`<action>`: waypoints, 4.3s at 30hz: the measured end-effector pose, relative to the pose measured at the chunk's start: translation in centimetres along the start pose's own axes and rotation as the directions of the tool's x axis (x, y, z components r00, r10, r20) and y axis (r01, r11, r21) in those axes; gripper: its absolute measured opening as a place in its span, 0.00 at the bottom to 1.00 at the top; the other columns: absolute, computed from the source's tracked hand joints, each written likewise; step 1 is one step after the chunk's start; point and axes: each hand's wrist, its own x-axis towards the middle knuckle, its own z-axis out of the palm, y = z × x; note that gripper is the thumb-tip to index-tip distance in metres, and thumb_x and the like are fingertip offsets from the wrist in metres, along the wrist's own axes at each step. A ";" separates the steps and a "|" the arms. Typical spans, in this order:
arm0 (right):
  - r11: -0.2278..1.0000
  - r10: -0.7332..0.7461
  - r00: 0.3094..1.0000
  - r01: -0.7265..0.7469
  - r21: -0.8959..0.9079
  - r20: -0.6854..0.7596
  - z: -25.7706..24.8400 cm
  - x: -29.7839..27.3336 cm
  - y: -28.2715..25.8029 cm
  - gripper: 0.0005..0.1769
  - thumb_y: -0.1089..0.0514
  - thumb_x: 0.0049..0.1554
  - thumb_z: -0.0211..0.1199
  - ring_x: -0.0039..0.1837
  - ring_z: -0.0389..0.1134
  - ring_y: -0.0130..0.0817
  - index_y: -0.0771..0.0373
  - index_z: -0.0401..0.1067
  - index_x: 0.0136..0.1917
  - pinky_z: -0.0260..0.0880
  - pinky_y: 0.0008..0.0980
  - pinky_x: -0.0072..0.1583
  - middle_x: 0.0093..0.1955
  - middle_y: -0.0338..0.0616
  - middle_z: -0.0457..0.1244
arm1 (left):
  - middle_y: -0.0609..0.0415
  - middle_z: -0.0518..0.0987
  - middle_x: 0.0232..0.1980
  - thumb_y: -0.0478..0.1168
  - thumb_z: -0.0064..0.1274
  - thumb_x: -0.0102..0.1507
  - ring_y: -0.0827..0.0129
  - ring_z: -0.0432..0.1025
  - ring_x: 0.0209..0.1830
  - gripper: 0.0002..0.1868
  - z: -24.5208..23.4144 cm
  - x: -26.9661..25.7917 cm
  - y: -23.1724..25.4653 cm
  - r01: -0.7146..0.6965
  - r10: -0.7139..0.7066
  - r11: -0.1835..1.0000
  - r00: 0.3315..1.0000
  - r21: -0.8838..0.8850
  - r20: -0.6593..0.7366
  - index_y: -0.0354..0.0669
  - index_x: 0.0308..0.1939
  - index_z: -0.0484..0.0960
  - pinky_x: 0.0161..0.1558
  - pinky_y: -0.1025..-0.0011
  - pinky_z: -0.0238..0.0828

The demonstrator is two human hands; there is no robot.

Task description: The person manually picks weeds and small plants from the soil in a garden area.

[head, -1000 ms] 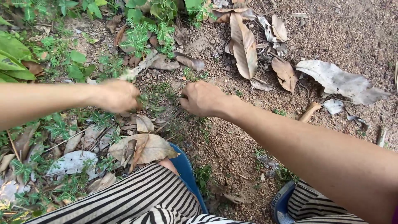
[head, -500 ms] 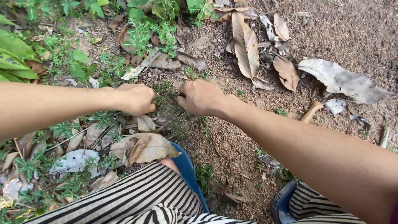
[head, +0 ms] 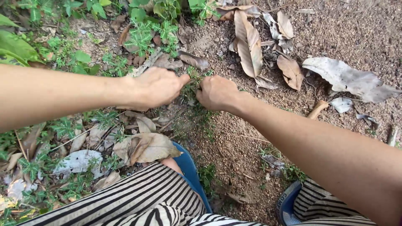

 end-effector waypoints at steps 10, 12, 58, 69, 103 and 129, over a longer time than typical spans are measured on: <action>0.998 0.055 0.998 -0.054 0.042 -0.024 0.1 -0.5 2.5 0.24 0.46 0.63 0.50 0.57 0.72 0.52 0.69 0.71 0.56 0.72 0.52 0.61 0.53 0.62 0.68 | 0.37 0.80 0.41 0.35 0.47 0.61 0.45 0.79 0.41 0.16 1.5 7.6 -1.8 -0.282 0.357 0.905 0.911 0.320 -0.208 0.32 0.52 0.72 0.40 0.51 0.76; 0.997 0.052 0.998 -0.049 0.064 -0.041 0.1 -0.3 3.0 0.23 0.45 0.64 0.50 0.56 0.72 0.52 0.68 0.72 0.56 0.71 0.52 0.61 0.53 0.62 0.68 | 0.37 0.79 0.40 0.39 0.50 0.61 0.47 0.78 0.43 0.17 0.7 7.1 -0.5 -0.140 0.140 0.966 0.990 0.219 0.015 0.34 0.52 0.76 0.45 0.50 0.76; 0.993 -0.084 0.987 0.094 0.069 -0.138 0.4 1.6 1.1 0.23 0.44 0.59 0.55 0.55 0.71 0.55 0.66 0.76 0.51 0.71 0.51 0.60 0.50 0.62 0.69 | 0.47 0.83 0.26 0.38 0.53 0.61 0.57 0.79 0.24 0.13 2.1 0.6 -3.2 -0.101 0.194 0.903 0.963 0.418 -0.188 0.31 0.45 0.78 0.22 0.59 0.74; 0.999 -0.018 0.999 0.017 0.039 0.046 0.2 -0.4 -1.7 0.21 0.47 0.65 0.46 0.50 0.73 0.44 0.64 0.72 0.54 0.74 0.50 0.58 0.48 0.56 0.69 | 0.43 0.84 0.50 0.40 0.48 0.65 0.57 0.80 0.52 0.13 1.6 -3.4 -1.6 0.303 -0.265 0.953 0.859 -0.017 0.439 0.42 0.50 0.82 0.55 0.55 0.77; 0.998 0.026 0.998 -0.028 -0.048 -0.055 -1.6 2.9 -9.0 0.17 0.55 0.63 0.45 0.45 0.75 0.53 0.66 0.70 0.55 0.77 0.51 0.48 0.43 0.59 0.70 | 0.53 0.85 0.43 0.42 0.54 0.60 0.61 0.82 0.43 0.09 6.8 -0.5 -12.4 0.167 -0.183 0.907 0.983 0.386 0.005 0.47 0.39 0.88 0.39 0.59 0.81; 0.948 -0.317 0.948 0.316 -0.029 -0.038 1.8 5.9 -10.8 0.19 0.58 0.58 0.58 0.53 0.73 0.54 0.67 0.65 0.61 0.74 0.48 0.56 0.49 0.60 0.69 | 0.39 0.84 0.36 0.53 0.48 0.67 0.49 0.82 0.39 0.24 10.6 -12.7 -9.0 0.519 -0.343 0.774 0.825 -0.362 0.448 0.30 0.39 0.83 0.44 0.51 0.77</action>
